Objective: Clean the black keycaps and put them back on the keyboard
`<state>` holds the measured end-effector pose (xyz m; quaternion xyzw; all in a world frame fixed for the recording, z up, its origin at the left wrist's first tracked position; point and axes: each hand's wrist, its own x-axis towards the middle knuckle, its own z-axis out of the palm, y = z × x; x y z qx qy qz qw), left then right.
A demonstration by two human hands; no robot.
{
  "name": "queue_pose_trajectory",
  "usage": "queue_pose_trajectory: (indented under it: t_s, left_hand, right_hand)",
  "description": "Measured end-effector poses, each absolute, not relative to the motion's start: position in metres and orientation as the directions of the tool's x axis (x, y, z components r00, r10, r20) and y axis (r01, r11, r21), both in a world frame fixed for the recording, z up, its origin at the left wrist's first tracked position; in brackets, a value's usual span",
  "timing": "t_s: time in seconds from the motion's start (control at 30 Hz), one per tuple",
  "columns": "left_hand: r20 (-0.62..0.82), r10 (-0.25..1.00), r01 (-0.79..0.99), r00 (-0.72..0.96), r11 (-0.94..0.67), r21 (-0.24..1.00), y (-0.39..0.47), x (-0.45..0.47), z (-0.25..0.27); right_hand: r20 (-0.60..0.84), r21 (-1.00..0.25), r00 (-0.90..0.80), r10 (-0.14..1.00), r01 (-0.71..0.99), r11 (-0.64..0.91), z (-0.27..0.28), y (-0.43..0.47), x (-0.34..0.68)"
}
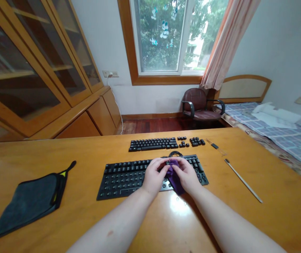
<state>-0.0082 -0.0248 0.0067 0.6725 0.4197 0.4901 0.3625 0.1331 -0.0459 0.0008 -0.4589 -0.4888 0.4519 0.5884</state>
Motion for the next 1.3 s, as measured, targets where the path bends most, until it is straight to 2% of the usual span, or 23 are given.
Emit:
queue_pose_trajectory:
  t_s: [0.1,0.27,0.33,0.5,0.6,0.7,0.83,1.03,1.3]
  left_hand:
    - [0.311,0.942,0.202,0.129,-0.332,0.922,-0.023,-0.007,0.003]
    - [0.245,0.966,0.086,0.084,-0.252,0.964,-0.021,-0.003,-0.006]
    - [0.251,0.962,0.106,0.108,-0.262,0.959,-0.022,-0.004,-0.005]
    - [0.308,0.943,0.189,0.127,-0.328,0.926,-0.024,-0.007,0.005]
    - [0.267,0.959,0.125,0.092,-0.277,0.953,-0.024,-0.005,0.007]
    - [0.225,0.972,0.072,0.063,-0.229,0.971,-0.024,-0.004,0.004]
    - [0.274,0.958,0.11,0.081,-0.282,0.953,-0.024,-0.004,0.001]
    - [0.413,0.894,0.226,0.175,-0.445,0.867,-0.025,-0.009,0.006]
    - [0.395,0.898,0.258,0.194,-0.435,0.862,-0.027,-0.01,0.005]
  right_hand:
    - [0.202,-0.979,0.068,0.977,0.042,0.2,0.0,-0.045,0.136]
    - [0.063,-0.978,0.221,0.973,-0.181,0.104,-0.001,-0.042,0.136]
    - [0.037,-0.976,0.249,0.968,-0.198,0.088,-0.001,-0.042,0.135]
    - [0.119,-0.99,0.103,0.988,-0.058,0.125,0.004,-0.043,0.14]
    - [0.169,-0.985,0.049,0.984,-0.013,0.17,0.004,-0.042,0.144]
    - [0.17,-0.985,0.078,0.982,-0.016,0.171,0.003,-0.041,0.147]
    - [0.157,-0.986,0.062,0.986,-0.044,0.16,0.004,-0.041,0.145]
    - [0.107,-0.989,0.064,0.992,-0.094,0.112,0.006,-0.042,0.139]
    - [0.086,-0.991,0.103,0.991,-0.089,0.095,0.007,-0.042,0.136]
